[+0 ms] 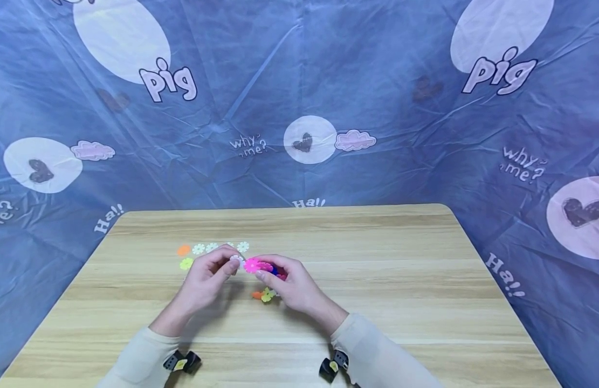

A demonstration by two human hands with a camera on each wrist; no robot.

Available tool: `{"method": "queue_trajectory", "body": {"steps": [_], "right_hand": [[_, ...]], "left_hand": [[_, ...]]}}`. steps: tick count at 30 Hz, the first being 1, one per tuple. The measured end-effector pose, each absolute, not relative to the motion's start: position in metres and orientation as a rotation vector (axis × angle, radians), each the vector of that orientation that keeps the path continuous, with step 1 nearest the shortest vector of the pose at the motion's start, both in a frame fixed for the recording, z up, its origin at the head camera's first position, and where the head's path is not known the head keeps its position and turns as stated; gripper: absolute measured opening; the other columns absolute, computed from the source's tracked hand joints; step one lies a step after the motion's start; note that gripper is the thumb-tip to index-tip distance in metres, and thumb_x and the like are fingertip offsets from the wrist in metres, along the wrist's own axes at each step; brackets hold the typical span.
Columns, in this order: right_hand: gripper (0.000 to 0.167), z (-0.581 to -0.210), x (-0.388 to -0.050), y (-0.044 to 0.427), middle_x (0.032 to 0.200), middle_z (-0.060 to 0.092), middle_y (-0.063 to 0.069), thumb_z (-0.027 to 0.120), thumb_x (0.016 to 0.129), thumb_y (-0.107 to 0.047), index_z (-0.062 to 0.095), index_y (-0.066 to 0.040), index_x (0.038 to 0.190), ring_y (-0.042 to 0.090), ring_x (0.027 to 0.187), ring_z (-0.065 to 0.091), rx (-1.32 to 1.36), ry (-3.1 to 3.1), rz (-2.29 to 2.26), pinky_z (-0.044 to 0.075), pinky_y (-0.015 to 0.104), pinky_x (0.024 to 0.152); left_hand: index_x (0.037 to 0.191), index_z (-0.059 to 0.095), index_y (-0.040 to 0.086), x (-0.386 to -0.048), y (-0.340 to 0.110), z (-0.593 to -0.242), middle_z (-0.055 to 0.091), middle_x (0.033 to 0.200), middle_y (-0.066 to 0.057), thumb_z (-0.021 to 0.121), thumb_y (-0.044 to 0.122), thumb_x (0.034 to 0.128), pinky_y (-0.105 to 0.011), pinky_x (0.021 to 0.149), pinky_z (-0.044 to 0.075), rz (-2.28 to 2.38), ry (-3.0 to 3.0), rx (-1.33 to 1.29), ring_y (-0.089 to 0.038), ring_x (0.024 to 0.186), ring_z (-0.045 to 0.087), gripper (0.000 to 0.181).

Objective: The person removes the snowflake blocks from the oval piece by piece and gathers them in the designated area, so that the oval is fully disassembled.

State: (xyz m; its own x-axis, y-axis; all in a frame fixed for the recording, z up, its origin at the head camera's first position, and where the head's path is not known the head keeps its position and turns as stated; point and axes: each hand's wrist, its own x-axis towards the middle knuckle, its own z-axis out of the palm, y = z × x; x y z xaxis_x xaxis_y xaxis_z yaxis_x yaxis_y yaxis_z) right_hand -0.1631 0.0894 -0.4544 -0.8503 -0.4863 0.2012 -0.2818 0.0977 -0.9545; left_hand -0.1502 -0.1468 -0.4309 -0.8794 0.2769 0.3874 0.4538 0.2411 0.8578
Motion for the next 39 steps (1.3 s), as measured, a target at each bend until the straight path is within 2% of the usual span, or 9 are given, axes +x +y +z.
{"method": "queue_trajectory", "body": {"steps": [3,9,17,22,25,30,33,39], "right_hand": [[0.038,-0.455,-0.163,0.089,0.124,0.076,0.019,0.067,0.107,-0.016,0.066,-0.003,0.143,0.034,0.088,0.071,-0.772,2.195,-1.830,0.063,0.031,0.076],[0.039,-0.455,-0.163,0.090,0.125,0.076,0.017,0.068,0.107,-0.017,0.066,-0.004,0.143,0.035,0.088,0.072,-0.762,2.210,-1.814,0.063,0.032,0.075],[0.036,-0.454,-0.163,0.091,0.122,0.077,0.016,0.068,0.107,-0.017,0.068,-0.004,0.141,0.029,0.086,0.070,-0.768,2.227,-1.808,0.062,0.030,0.075],[0.036,-0.454,-0.163,0.090,0.122,0.077,0.016,0.068,0.107,-0.017,0.068,-0.004,0.141,0.032,0.087,0.070,-0.759,2.219,-1.809,0.062,0.030,0.075],[0.036,-0.453,-0.163,0.090,0.123,0.077,0.015,0.068,0.107,-0.017,0.068,-0.005,0.141,0.032,0.088,0.070,-0.758,2.222,-1.808,0.062,0.030,0.075],[0.035,-0.453,-0.163,0.091,0.121,0.077,0.016,0.069,0.106,-0.016,0.069,-0.004,0.140,0.026,0.086,0.070,-0.759,2.220,-1.816,0.061,0.028,0.074],[0.035,-0.453,-0.163,0.090,0.120,0.076,0.017,0.068,0.106,-0.015,0.069,-0.003,0.139,0.027,0.086,0.070,-0.768,2.203,-1.827,0.061,0.027,0.074],[0.035,-0.453,-0.163,0.090,0.119,0.076,0.016,0.068,0.107,-0.016,0.068,-0.003,0.139,0.030,0.087,0.070,-0.767,2.196,-1.819,0.060,0.025,0.075]], "left_hand": [[0.107,0.071,-0.001,-0.150,-0.147,-0.432,0.061,0.089,-0.005,0.060,0.001,0.1071,-0.023,0.070,0.051,-1.723,-2.369,-0.685,-0.007,0.078,0.055,0.011],[0.107,0.071,0.000,-0.149,-0.153,-0.432,0.062,0.090,-0.016,0.060,0.005,0.1082,-0.026,0.072,0.054,-1.745,-2.405,-0.590,-0.014,0.079,0.059,0.012],[0.110,0.075,-0.005,-0.150,-0.167,-0.432,0.067,0.088,-0.008,0.060,0.001,0.1078,-0.023,0.067,0.053,-1.720,-2.407,-0.464,-0.006,0.076,0.058,0.016],[0.112,0.077,-0.003,-0.149,-0.172,-0.432,0.073,0.093,-0.020,0.068,0.003,0.1038,-0.024,0.073,0.058,-1.702,-2.464,-0.334,-0.007,0.081,0.066,0.014],[0.112,0.078,-0.002,-0.150,-0.175,-0.431,0.076,0.097,-0.020,0.073,0.004,0.1009,-0.022,0.075,0.059,-1.711,-2.506,-0.221,-0.011,0.082,0.069,0.013],[0.112,0.078,-0.002,-0.155,-0.181,-0.430,0.076,0.097,-0.022,0.073,0.004,0.1007,-0.021,0.068,0.056,-1.636,-2.624,-0.126,-0.015,0.077,0.066,0.014],[0.114,0.079,-0.002,-0.157,-0.184,-0.431,0.078,0.098,-0.019,0.071,0.004,0.1018,-0.022,0.063,0.053,-1.535,-2.714,-0.118,-0.013,0.074,0.062,0.016],[0.108,0.082,0.002,-0.164,-0.187,-0.439,0.081,0.102,-0.010,0.073,0.004,0.0999,-0.023,0.068,0.052,-1.382,-2.854,-0.092,-0.013,0.083,0.063,0.013]]}}
